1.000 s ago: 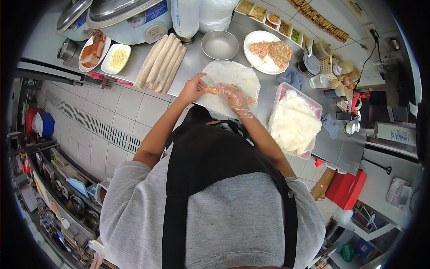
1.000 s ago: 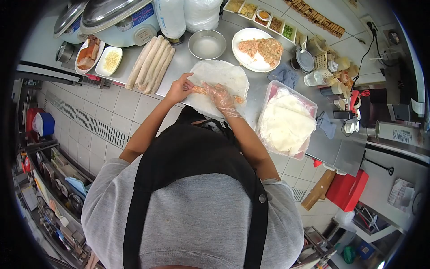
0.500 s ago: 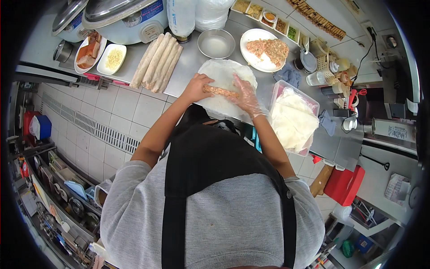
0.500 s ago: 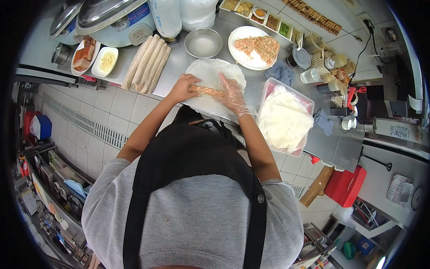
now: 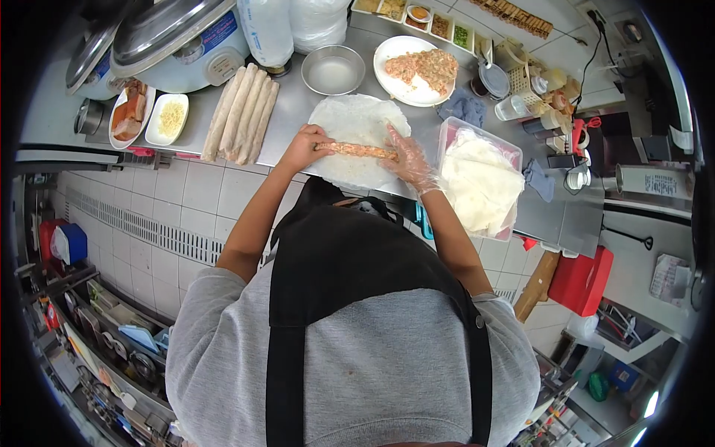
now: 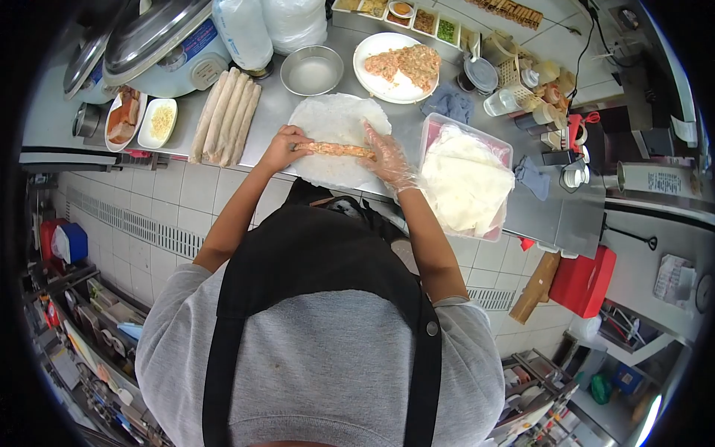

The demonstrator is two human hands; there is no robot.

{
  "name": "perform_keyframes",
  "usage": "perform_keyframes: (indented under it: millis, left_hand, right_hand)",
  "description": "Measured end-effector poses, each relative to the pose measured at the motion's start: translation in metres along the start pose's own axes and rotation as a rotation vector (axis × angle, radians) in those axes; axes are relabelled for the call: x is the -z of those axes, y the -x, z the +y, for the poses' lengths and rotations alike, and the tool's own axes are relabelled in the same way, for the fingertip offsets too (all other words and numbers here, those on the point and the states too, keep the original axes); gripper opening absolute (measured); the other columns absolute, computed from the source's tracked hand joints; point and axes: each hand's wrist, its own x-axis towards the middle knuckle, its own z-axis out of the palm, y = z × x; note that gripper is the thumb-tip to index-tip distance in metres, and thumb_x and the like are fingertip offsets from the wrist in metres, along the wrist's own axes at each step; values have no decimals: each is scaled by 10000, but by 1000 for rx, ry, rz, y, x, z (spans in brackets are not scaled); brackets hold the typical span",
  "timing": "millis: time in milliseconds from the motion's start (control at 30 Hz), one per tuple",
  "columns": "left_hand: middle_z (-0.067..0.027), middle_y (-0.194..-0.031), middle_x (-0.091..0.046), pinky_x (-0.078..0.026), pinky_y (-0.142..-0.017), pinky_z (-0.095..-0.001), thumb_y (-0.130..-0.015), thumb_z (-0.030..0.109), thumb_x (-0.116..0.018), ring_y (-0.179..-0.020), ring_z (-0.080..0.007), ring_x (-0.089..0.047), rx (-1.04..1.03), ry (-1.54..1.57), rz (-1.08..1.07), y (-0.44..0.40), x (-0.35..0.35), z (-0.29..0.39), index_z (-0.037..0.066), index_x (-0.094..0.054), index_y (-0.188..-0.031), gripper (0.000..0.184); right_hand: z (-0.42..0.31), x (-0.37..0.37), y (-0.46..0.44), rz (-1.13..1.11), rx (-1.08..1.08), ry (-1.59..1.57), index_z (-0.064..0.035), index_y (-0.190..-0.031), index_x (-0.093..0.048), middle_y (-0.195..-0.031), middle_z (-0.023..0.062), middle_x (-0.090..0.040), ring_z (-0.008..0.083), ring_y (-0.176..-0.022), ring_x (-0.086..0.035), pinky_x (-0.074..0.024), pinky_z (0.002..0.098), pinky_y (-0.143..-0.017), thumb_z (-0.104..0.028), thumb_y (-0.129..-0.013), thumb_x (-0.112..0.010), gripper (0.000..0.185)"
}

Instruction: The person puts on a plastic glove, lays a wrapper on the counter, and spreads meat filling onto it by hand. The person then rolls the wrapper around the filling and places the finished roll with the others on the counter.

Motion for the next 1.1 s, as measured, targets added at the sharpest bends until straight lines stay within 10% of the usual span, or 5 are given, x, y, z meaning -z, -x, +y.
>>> perform_keyframes:
  millis: [633,1100]
  left_hand:
    - [-37,-894,-691,-449,-855,-379,-698,213,-782,-899,-239,-616,-160,-181,-105,-17,-23,28,140,-723,-1026,341]
    - [-169,-1217,-579,-409,-994,-408,-517,174,-897,-1093,-359,-535,39,-70,117,27,18,23,108,-382,-1443,1062]
  right_hand:
    - [16,-4,8,26,102,-95,-221,-1463,-373,-1182,144,-625,333,-1104,-550,-404,409,-1012,-148,-783,-690,754]
    - [36,6,14,-21,-147,-276,-282,-1463,-360,-1271,204,-571,347,-1182,-544,-417,408,-1026,-100,-773,-710,795]
